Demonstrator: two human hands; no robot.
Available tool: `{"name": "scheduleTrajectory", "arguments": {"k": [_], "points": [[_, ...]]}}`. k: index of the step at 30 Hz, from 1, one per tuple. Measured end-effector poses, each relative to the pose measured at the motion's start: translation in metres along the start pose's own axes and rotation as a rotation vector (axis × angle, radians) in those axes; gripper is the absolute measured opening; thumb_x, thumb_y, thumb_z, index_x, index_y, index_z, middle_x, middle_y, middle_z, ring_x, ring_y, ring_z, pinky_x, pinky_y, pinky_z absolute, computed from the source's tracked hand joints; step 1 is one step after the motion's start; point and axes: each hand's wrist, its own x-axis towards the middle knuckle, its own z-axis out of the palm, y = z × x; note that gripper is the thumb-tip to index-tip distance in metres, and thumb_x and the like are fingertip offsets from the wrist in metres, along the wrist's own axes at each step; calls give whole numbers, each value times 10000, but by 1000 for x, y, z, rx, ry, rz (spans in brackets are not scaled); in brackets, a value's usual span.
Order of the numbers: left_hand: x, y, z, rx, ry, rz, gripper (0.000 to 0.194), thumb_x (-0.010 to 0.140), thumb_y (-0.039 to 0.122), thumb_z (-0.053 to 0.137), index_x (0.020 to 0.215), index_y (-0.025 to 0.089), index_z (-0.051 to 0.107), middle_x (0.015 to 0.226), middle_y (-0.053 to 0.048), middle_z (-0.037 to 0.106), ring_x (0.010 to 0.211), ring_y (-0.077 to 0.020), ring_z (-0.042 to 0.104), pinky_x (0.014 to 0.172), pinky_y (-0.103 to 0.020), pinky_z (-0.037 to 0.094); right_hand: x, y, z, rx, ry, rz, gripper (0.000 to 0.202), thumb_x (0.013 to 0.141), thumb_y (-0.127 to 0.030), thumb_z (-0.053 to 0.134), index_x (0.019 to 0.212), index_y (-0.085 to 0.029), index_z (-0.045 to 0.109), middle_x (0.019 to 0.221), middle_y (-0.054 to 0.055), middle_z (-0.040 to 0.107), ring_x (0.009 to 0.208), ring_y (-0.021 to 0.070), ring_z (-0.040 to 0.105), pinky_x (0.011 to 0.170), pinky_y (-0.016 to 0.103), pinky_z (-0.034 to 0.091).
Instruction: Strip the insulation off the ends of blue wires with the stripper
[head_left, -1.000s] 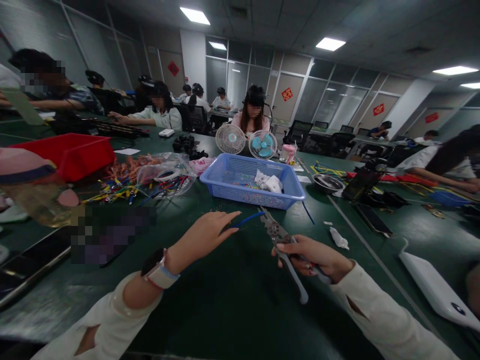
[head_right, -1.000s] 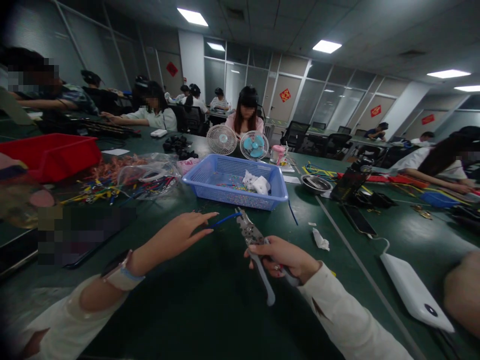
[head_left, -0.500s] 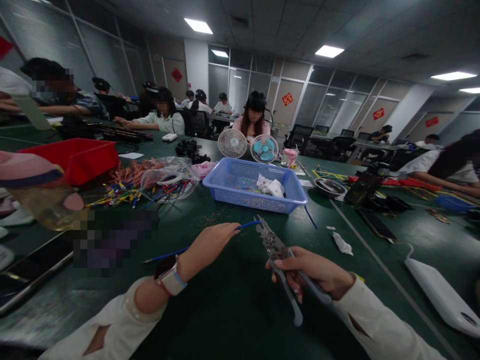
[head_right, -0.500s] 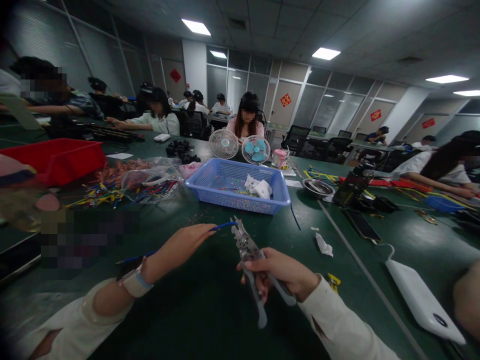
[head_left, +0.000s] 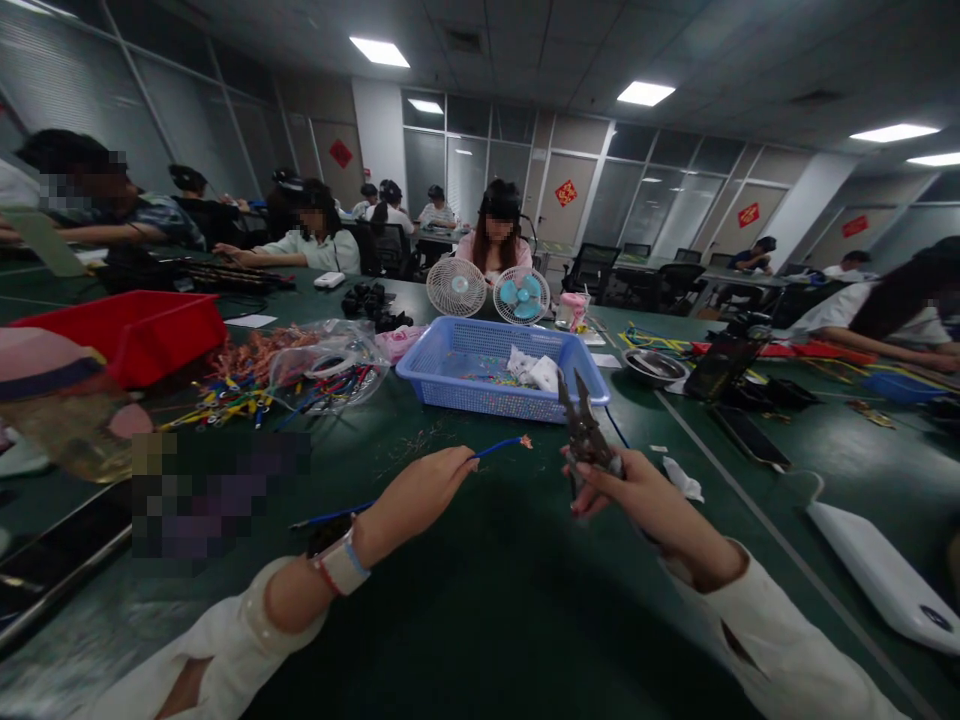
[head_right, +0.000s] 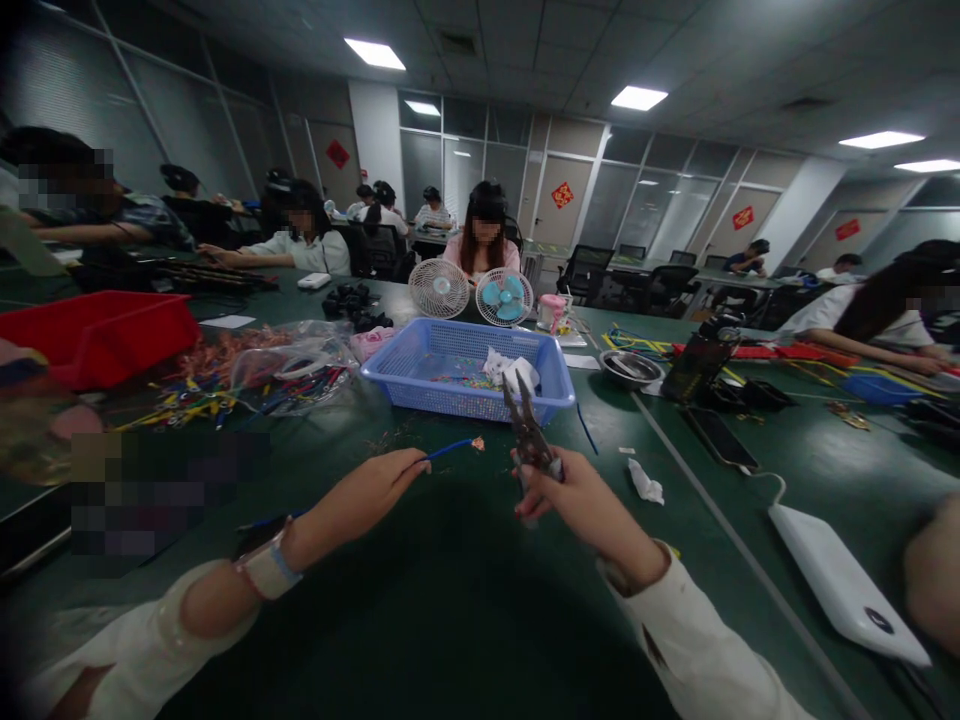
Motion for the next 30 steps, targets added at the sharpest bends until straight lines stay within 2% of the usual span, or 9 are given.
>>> {"name": "scheduleTrajectory", "arguments": {"k": [2,3,5,7,11,15,23,30], "points": [[1,0,4,20,6,31,279,1010,302,339,1001,183,591,949,-48,681,847,-190,654,761,-300,494,10,4,9,-203,182,-149,378,879,-412,520,1152,-151,542,910,82,659,756,196,677,731,374,569],[1,-1,5,28,8,48,279,1010,311,344,1013,186,594,956,-48,685,850,-192,657,760,-298,496,16,8,13,-316,283,-237,349,887,-352,504,1185,-173,536,1023,99,646,857,206,667,814,394,548],[-1,-3,9,40,19,81,281,1010,318,349,1049,192,597,983,-52,692,868,-193,664,773,-296,502,24,17,21,-479,364,-379,393,871,-241,494,1262,-207,502,1219,116,570,1097,234,584,978,434,462],[-4,-5,11,49,35,99,282,1009,310,353,1078,191,600,1014,-62,694,892,-196,668,793,-299,508,27,26,27,-576,372,-430,518,835,-134,469,1343,-228,432,1324,114,487,1205,236,508,1050,441,403],[-9,-7,11,51,36,108,272,1003,270,374,1109,167,602,1044,-77,696,922,-207,670,804,-317,524,26,40,33,-731,348,-446,718,759,-11,408,1426,-259,314,1413,102,381,1289,247,429,1076,448,388],[-12,-8,10,47,43,120,283,1002,269,380,1115,146,609,1045,-88,699,910,-210,675,798,-329,536,24,44,35,-829,367,-469,717,783,-11,394,1450,-248,281,1435,118,353,1320,267,392,1069,447,402],[-15,-13,15,92,91,190,319,1008,282,357,1114,134,619,1027,-102,709,901,-220,685,780,-349,558,24,50,37,-884,375,-469,751,768,10,401,1465,-227,251,1451,134,337,1325,277,385,1072,468,400],[-16,-14,13,95,120,206,303,1001,266,375,1064,131,639,950,-91,714,827,-215,691,714,-346,566,21,50,39,-927,349,-471,874,673,58,395,1484,-195,188,1514,146,246,1381,283,297,1097,472,371]]}}
